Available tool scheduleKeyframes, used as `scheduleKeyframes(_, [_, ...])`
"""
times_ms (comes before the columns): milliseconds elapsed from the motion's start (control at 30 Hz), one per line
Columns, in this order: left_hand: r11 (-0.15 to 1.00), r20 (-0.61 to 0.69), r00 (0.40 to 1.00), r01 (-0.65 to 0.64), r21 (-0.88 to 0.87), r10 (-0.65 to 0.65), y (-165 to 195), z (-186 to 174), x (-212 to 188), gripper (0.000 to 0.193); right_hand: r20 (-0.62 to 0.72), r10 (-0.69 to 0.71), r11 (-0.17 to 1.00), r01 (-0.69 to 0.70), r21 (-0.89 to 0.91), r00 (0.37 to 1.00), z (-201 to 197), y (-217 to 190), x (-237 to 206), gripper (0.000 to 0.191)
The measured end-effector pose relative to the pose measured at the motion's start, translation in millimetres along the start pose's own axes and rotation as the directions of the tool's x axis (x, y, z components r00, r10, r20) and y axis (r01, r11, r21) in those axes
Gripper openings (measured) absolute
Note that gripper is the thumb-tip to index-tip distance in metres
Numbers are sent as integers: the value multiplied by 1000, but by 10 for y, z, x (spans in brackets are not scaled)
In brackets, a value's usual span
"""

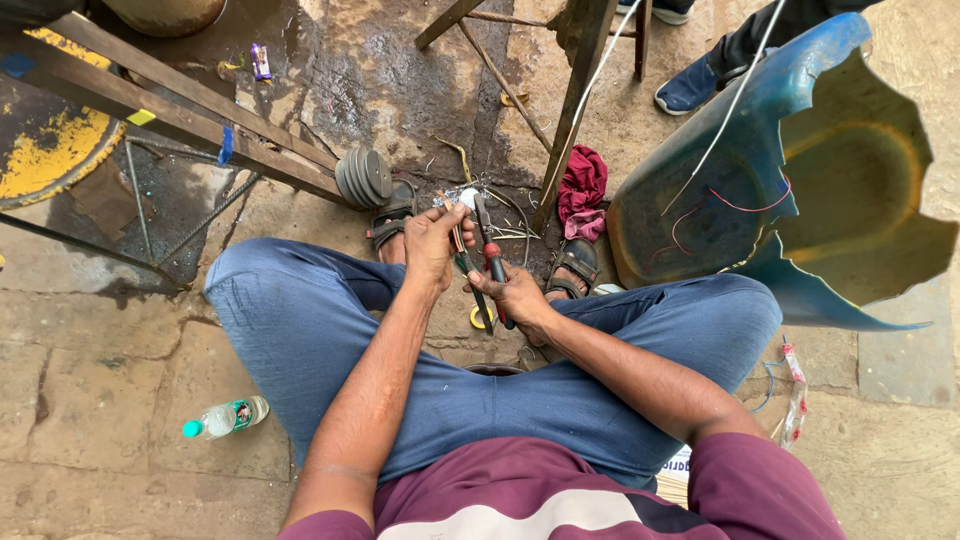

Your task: The person sits on the ground and first hammers a wooden stick into the ground, then pulls white wire from a spool mounted on a stand. They wrap tape around a small item, then use pliers to strip and cut wire ends, working on the wires in their lap.

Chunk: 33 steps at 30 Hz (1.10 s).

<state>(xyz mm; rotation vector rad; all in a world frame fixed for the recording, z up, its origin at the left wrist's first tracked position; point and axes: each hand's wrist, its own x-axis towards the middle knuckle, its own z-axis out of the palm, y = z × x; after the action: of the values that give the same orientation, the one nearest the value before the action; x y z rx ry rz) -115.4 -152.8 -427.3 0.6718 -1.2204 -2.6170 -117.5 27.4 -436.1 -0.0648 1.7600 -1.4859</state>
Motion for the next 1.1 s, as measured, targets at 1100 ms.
scheduleKeyframes(1100, [944, 396, 894, 81, 319, -210, 549, -149, -99, 21, 417, -452, 729, 596, -336, 788, -456, -581, -114, 28])
